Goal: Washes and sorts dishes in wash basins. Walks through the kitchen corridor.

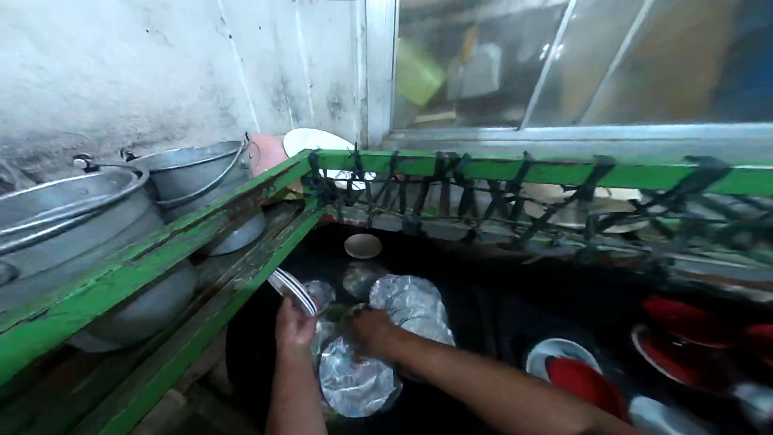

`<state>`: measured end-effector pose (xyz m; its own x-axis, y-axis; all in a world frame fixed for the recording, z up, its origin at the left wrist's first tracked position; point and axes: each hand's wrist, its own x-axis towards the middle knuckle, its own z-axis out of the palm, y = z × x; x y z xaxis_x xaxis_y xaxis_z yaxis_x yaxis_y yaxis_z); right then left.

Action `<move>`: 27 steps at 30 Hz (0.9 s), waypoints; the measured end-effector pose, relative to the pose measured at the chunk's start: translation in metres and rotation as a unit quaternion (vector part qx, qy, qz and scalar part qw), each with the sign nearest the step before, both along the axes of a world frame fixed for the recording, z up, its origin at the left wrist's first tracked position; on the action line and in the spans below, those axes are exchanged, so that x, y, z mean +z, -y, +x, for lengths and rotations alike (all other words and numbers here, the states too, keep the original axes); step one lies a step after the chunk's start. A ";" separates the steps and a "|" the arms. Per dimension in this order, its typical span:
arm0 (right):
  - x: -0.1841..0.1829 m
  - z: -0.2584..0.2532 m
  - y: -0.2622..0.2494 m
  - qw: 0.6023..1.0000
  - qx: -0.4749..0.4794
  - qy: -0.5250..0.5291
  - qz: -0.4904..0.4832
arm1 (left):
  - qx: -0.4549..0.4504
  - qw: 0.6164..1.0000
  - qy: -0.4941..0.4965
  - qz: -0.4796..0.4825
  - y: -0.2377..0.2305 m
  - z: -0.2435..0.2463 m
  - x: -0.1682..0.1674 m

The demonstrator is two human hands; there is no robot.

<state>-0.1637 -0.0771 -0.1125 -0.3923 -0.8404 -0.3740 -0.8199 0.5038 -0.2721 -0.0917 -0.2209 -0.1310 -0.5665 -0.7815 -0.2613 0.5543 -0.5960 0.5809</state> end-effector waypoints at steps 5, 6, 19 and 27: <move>-0.007 -0.026 0.001 0.995 -0.040 0.069 -0.063 | -0.017 0.999 0.027 -0.029 0.001 0.001 -0.001; -0.005 -0.037 -0.001 0.991 -0.050 0.084 -0.090 | -0.020 0.999 0.033 -0.030 0.001 0.001 -0.002; 0.084 -0.017 0.007 0.903 -0.101 0.127 -0.398 | -0.157 0.975 0.072 -0.137 -0.018 -0.007 -0.001; -0.019 -0.054 0.022 0.984 0.008 0.066 -0.168 | -0.043 0.984 -0.145 0.094 0.006 0.005 -0.004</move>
<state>-0.2178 -0.0989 -0.1319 -0.3448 -0.9307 -0.1219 -0.7729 0.3552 -0.5257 -0.0869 -0.2273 -0.1353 -0.7002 -0.6810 -0.2144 0.6237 -0.7296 0.2804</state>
